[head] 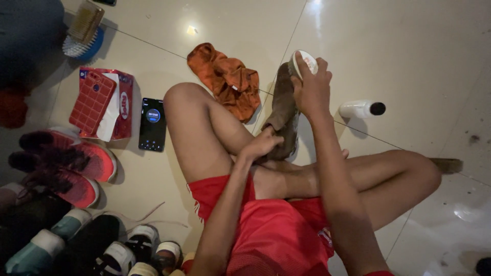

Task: The person sits on the floor and scrubs a brown shoe with a brush and cleaning solution, then wipes it with a cloth. They repeat the scrubbing and wiping process on the same shoe multiple times.

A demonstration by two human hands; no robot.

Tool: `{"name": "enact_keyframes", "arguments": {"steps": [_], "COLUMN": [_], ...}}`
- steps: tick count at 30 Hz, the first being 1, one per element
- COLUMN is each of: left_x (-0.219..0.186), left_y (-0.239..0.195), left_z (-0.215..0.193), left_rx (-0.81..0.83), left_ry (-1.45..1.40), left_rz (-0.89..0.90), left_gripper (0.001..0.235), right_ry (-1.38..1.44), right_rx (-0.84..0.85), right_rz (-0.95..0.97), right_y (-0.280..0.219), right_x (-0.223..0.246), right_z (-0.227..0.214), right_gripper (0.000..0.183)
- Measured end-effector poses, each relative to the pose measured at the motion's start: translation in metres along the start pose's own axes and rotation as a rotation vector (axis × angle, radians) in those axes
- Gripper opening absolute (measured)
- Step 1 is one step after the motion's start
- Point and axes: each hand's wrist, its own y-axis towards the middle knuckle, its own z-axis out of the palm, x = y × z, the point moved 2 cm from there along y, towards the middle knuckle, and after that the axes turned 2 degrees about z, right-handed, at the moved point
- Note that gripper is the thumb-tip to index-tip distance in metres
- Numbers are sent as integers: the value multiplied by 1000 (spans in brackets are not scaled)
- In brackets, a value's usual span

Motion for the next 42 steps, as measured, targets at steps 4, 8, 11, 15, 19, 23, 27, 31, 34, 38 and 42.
{"name": "enact_keyframes", "arguments": {"steps": [4,8,11,15,19,23,27,31,34,38,42], "left_x": [-21,-38,-38,-32,-88,-65,-87,-62,-76,-82,-39], "left_y": [-9,-25,-23,-17,-42,-29,-46,-28,-38,-38,-11], "left_z": [4,10,13,13,16,5,7,3,2,5,2], "left_rx": [-42,-81,-73,-38,-49,-56,-58,-83,-71,-19,-55], "left_ry": [-15,-19,-9,22,88,89,-70,-28,13,21,32], "left_rz": [20,-33,-58,-91,-90,16,-88,-52,-152,-46,45], "left_gripper": [60,60,61,65,70,22,21,23,46,18,33], "right_ry": [160,252,251,115,70,200,275,246,266,186,75], "right_rx": [-14,31,38,17,106,256,203,127,18,30,47], "right_rz": [0,76,95,-1,13,-16,-69,-76,-142,-82,-135], "right_y": [-22,-58,-66,-41,6,30,10,-45,-74,-66,-20], "right_x": [5,6,7,11,5,8,3,0,0,3,7], "right_z": [-15,-23,-24,-28,-22,-24,-26,-27,-29,-27,-24], "right_gripper": [56,54,56,56,54,51,54,56,58,56,56]}}
